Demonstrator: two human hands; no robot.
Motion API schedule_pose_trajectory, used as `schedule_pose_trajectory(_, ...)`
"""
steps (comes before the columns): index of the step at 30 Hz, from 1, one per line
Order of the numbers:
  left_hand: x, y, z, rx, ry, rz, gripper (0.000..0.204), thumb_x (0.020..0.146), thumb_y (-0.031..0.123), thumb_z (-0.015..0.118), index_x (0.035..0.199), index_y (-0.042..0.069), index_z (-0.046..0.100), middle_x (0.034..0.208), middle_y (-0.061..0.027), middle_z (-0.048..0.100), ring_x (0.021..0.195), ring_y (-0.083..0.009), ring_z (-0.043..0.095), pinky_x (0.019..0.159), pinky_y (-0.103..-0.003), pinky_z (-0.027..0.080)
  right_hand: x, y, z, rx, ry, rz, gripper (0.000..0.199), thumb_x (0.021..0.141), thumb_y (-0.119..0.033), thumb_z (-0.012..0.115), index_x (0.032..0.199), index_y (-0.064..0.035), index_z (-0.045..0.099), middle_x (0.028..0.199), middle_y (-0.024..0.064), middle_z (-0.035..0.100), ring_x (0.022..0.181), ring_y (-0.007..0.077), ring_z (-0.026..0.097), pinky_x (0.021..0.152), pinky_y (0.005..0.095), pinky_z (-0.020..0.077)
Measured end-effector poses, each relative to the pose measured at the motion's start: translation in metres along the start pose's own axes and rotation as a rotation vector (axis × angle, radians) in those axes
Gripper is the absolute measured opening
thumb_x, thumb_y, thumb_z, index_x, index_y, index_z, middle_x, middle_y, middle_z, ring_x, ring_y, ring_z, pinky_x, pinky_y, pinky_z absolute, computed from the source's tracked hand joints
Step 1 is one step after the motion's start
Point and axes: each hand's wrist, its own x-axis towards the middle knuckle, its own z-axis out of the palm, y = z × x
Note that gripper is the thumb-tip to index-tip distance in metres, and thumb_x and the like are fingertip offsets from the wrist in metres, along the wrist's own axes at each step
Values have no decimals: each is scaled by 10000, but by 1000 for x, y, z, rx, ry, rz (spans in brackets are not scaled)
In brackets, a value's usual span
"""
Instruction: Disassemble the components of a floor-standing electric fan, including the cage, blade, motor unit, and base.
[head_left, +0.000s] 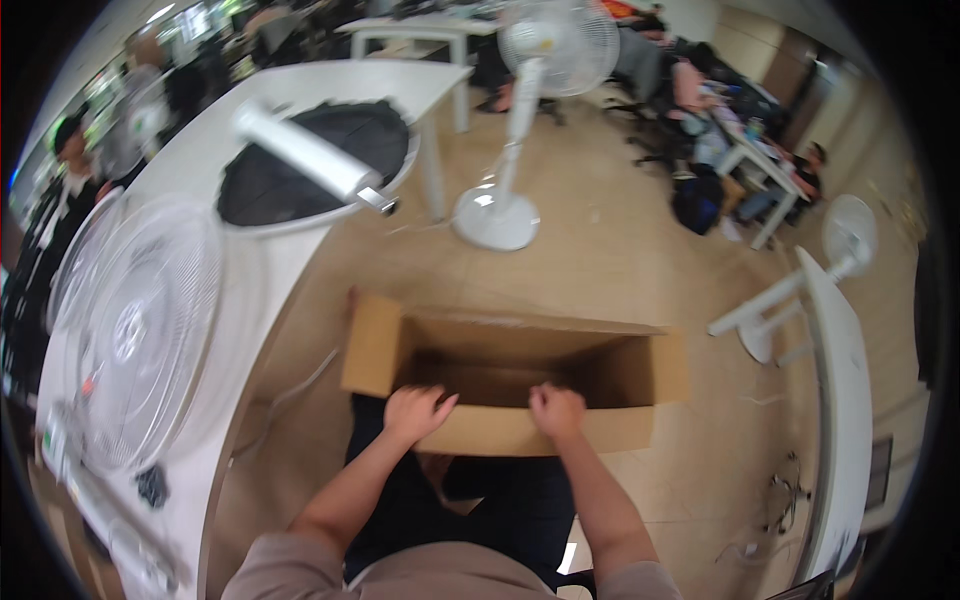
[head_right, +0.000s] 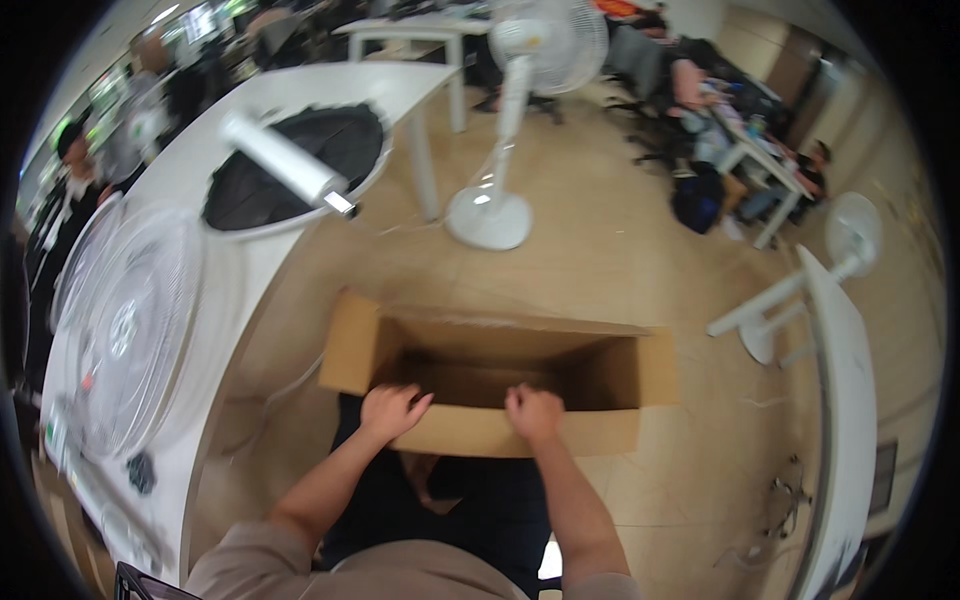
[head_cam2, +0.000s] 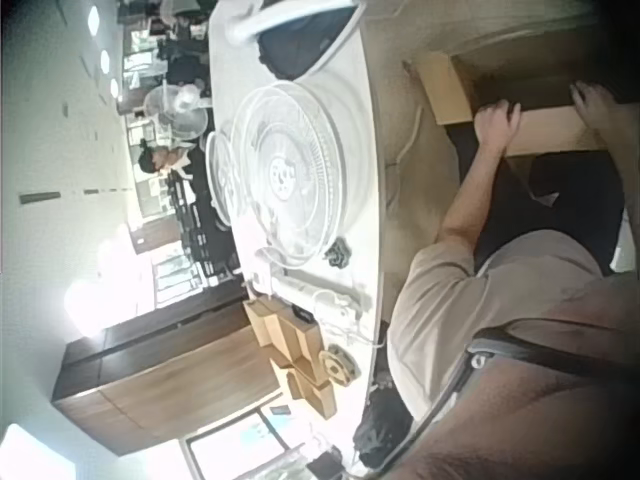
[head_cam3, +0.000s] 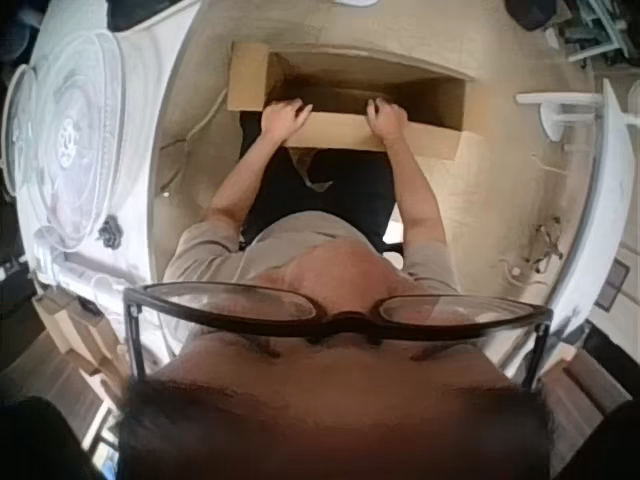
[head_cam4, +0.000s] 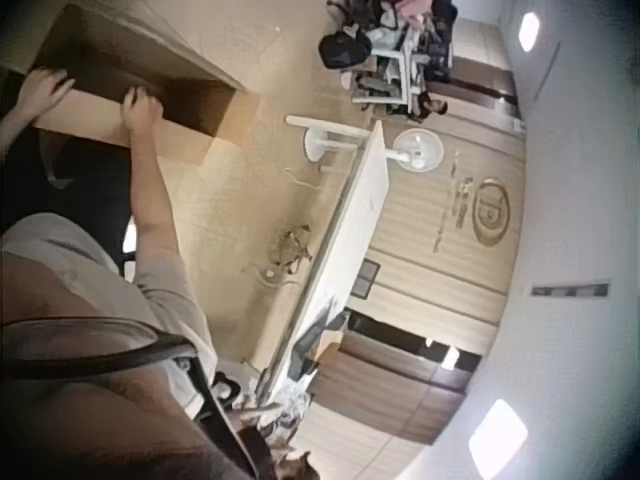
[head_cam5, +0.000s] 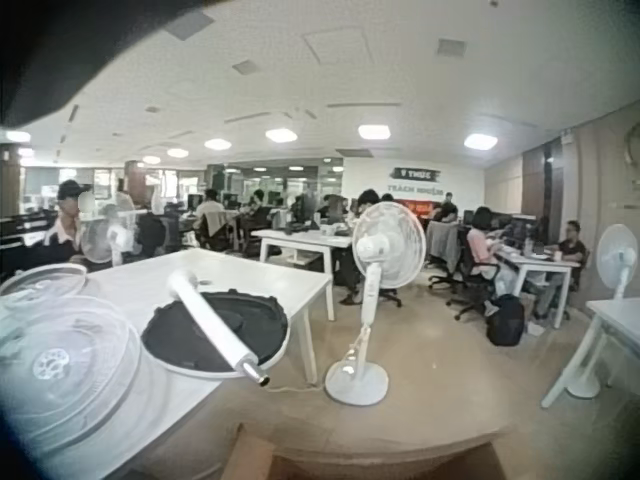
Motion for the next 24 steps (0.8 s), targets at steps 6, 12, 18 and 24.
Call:
schedule_pose_trajectory(6, -18, -8, -6, -25, -24, -22, 350, 936, 412, 687, 765, 108, 711, 712, -117, 704, 694, -338, 713, 663, -465, 567, -4, -12, 1, 5, -70, -8, 361, 969, -384, 589, 794, -99, 722, 744, 193, 721, 729, 409, 713, 726, 531, 581)
schedule_pose_trajectory(12, -9, -3, -3, -49, -36, 55, 336, 944, 398, 678, 788, 104, 727, 739, -105, 715, 692, -331, 714, 654, -458, 570, -1, -10, -9, 10, -106, 28, 388, 979, -404, 567, 795, -102, 727, 753, 196, 723, 758, 415, 716, 736, 530, 584)
schedule_pose_trajectory(18, -2, 26, 21, -4, -78, 233, 394, 914, 478, 697, 978, 93, 749, 885, -110, 721, 864, -311, 705, 803, -450, 524, 14, -13, -9, 10, -175, 67, 369, 988, -411, 554, 867, -116, 739, 826, 197, 744, 800, 414, 726, 766, 534, 587)
schedule_pose_trajectory(24, -4, 49, 25, 55, 48, 273, 615, 840, 628, 730, 1096, 69, 736, 929, -101, 679, 886, -283, 650, 857, -408, 438, 15, -15, -8, 35, -110, 66, 373, 975, -407, 581, 821, -101, 727, 775, 182, 731, 774, 411, 722, 743, 539, 584)
